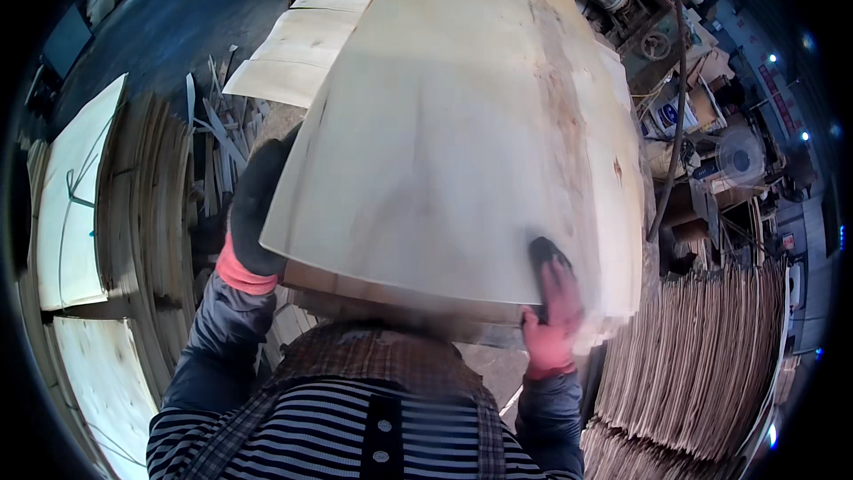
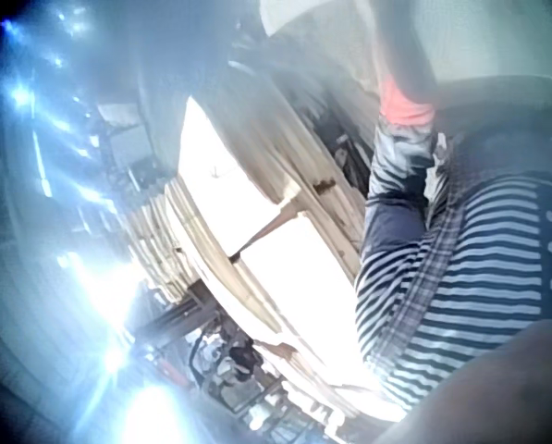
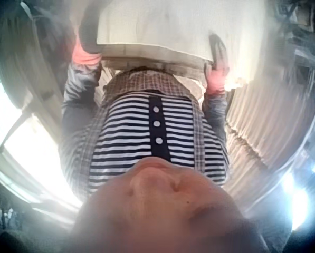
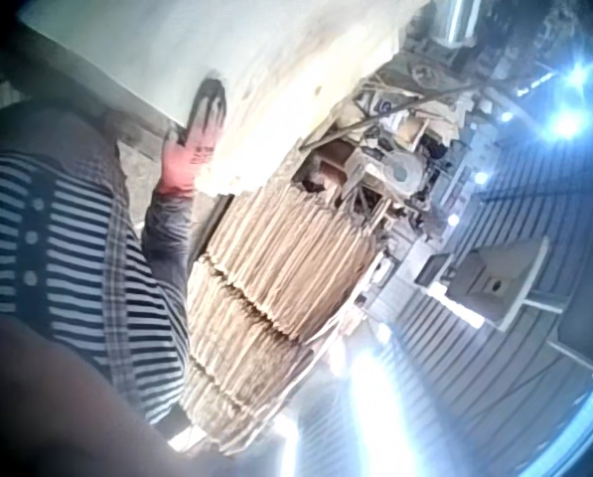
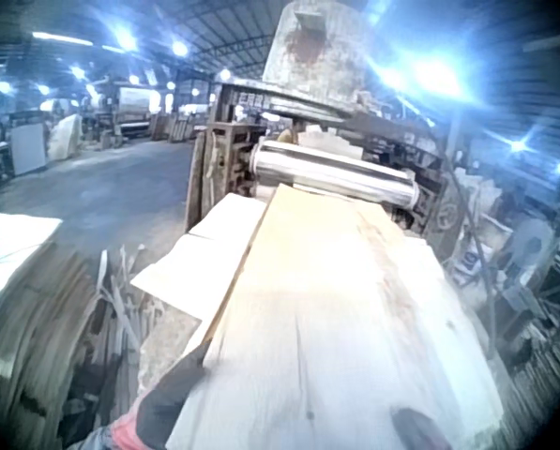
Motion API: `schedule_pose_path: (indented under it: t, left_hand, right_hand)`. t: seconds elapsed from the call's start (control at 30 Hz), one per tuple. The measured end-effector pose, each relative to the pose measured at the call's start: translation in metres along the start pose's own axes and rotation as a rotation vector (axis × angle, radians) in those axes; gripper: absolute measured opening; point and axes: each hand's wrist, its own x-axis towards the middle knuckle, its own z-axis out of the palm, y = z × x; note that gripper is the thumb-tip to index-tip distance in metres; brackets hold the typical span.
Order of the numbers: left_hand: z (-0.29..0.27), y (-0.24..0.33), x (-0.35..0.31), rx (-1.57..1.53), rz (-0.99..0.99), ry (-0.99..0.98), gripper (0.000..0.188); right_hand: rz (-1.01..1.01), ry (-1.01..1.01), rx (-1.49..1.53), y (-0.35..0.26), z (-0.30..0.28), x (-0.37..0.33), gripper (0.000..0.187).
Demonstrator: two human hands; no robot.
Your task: The person repeatedly picks up large thin wood sheets from a stack, feeds them into a roller press, and then stacks the processed sheets on a separate pile. The person wears pink gloves and handles the sheets by hand throughout the process.
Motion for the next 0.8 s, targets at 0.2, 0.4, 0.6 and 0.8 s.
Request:
schedule_pose_path:
  t: [0.2, 0.4, 0.6, 0.8]
  left_hand:
    - [-0.029, 0.025, -0.047, 0.354, -0.838, -0.163, 0.061]
    - [-0.009, 0.0, -0.069, 1.16, -0.649, -0.245, 0.074]
    - [-0.016, 0.0, -0.045, 0.957, -0.797, -0.118, 0.067]
    - [-0.022, -0.007, -0.055, 0.172, -0.987, 0.332, 0.068]
  right_hand:
    - [0.141, 0.32, 0.124, 0.009, -0.042, 0.035, 0.043]
    - [-0.14, 0.1, -0.41, 0.006, -0.015, 0.094, 0.059]
    - [-0.209, 0.047, -0.196, 0.037, 0.057, 0.199, 0.051]
    - [-0.101, 0.098, -0.224, 0.083, 0.136, 0.32, 0.052]
